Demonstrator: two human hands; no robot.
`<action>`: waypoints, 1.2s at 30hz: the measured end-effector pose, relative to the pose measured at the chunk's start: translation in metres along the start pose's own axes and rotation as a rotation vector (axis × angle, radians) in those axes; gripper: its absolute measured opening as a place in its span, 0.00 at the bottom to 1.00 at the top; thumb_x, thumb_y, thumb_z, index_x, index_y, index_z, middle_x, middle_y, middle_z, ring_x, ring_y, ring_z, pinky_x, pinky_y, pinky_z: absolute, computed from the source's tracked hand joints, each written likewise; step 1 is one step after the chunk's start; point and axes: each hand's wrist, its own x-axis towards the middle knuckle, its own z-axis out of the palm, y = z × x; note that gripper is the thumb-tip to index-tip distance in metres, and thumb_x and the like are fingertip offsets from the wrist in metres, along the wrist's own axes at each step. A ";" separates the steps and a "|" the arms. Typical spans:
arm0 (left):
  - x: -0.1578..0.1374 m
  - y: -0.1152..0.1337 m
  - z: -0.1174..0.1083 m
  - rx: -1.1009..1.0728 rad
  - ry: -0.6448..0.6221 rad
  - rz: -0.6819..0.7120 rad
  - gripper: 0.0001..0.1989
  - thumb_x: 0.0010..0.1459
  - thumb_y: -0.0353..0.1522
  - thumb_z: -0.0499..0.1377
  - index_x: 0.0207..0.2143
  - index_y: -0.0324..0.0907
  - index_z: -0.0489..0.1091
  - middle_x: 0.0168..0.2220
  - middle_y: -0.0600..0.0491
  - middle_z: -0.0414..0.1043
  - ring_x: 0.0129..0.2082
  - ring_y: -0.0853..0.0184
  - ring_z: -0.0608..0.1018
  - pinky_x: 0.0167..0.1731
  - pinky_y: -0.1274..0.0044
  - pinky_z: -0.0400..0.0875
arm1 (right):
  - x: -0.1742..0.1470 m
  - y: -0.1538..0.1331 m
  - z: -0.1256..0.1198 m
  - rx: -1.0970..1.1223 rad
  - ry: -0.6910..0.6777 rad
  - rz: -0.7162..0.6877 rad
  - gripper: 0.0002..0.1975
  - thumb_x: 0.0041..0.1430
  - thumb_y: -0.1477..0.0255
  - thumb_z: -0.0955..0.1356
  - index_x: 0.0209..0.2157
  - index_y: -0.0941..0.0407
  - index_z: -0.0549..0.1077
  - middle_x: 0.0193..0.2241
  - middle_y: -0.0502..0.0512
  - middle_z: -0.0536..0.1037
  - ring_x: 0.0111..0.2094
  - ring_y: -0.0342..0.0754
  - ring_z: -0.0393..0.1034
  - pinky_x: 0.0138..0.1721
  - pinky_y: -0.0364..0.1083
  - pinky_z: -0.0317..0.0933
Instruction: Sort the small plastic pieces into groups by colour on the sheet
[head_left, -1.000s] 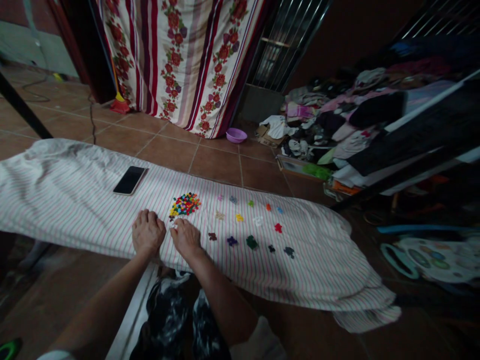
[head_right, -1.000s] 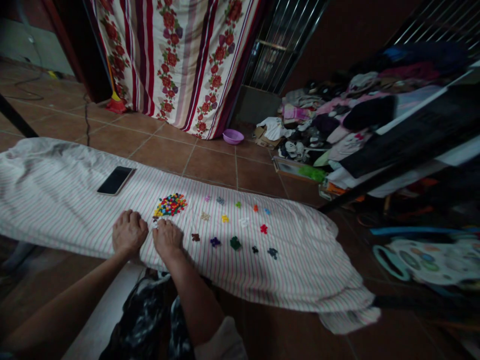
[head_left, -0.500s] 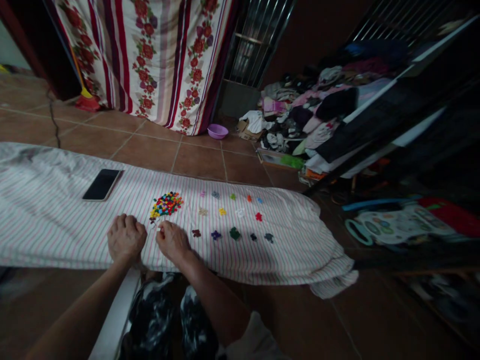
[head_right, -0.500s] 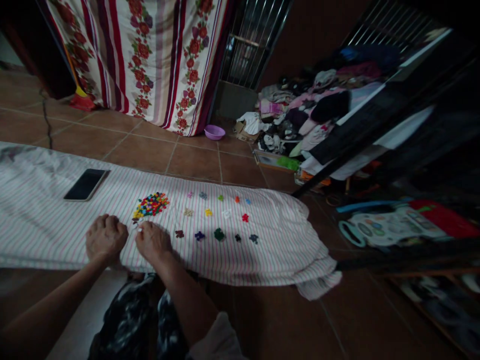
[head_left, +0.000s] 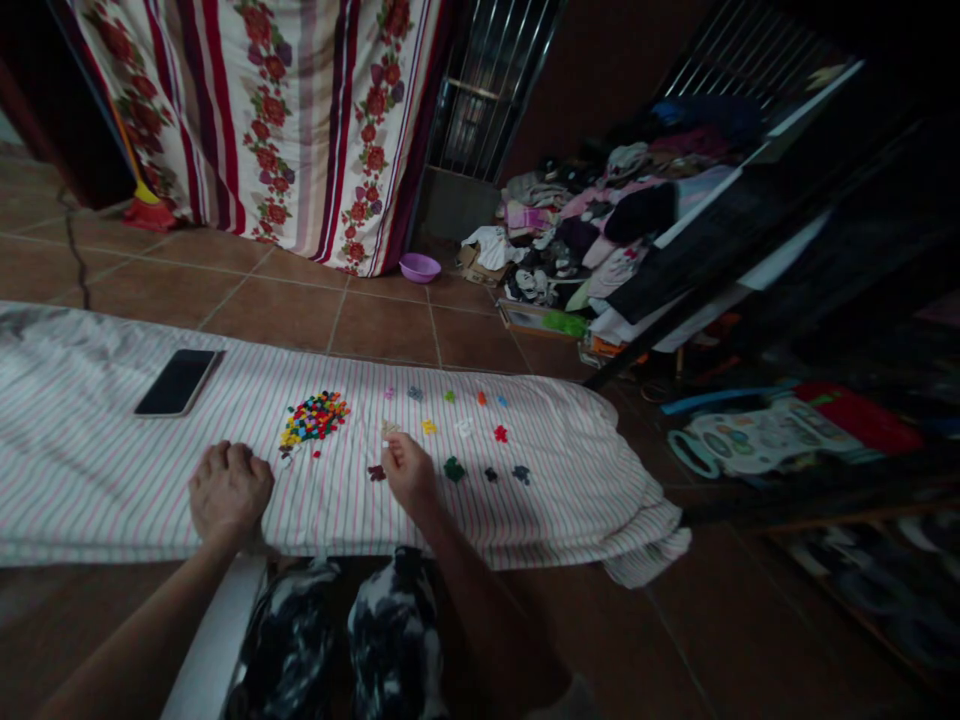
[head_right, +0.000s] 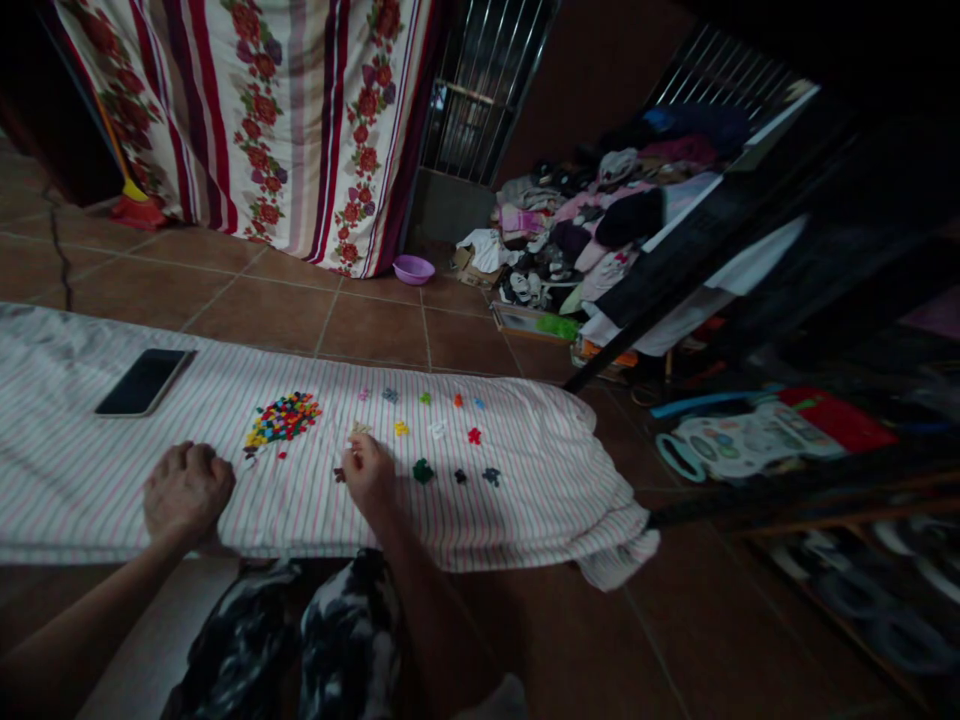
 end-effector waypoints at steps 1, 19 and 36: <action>0.000 0.000 0.000 -0.002 -0.006 0.000 0.18 0.60 0.35 0.42 0.43 0.37 0.67 0.51 0.39 0.67 0.53 0.53 0.68 0.47 0.65 0.63 | 0.005 0.011 -0.011 -0.017 0.038 0.010 0.11 0.58 0.73 0.61 0.40 0.55 0.72 0.36 0.55 0.78 0.38 0.46 0.73 0.41 0.43 0.65; 0.000 0.001 0.000 0.003 -0.013 0.004 0.19 0.60 0.35 0.42 0.43 0.37 0.68 0.52 0.39 0.66 0.54 0.53 0.67 0.49 0.65 0.63 | 0.061 0.128 -0.101 -0.556 0.039 0.301 0.17 0.55 0.81 0.61 0.40 0.56 0.77 0.39 0.56 0.80 0.42 0.46 0.73 0.46 0.42 0.61; 0.001 -0.001 0.003 0.086 -0.026 0.026 0.18 0.61 0.34 0.42 0.44 0.36 0.67 0.51 0.40 0.66 0.54 0.55 0.67 0.49 0.67 0.63 | 0.063 0.141 -0.101 -0.440 -0.068 0.202 0.23 0.50 0.86 0.60 0.43 0.56 0.77 0.43 0.55 0.77 0.47 0.46 0.70 0.51 0.42 0.59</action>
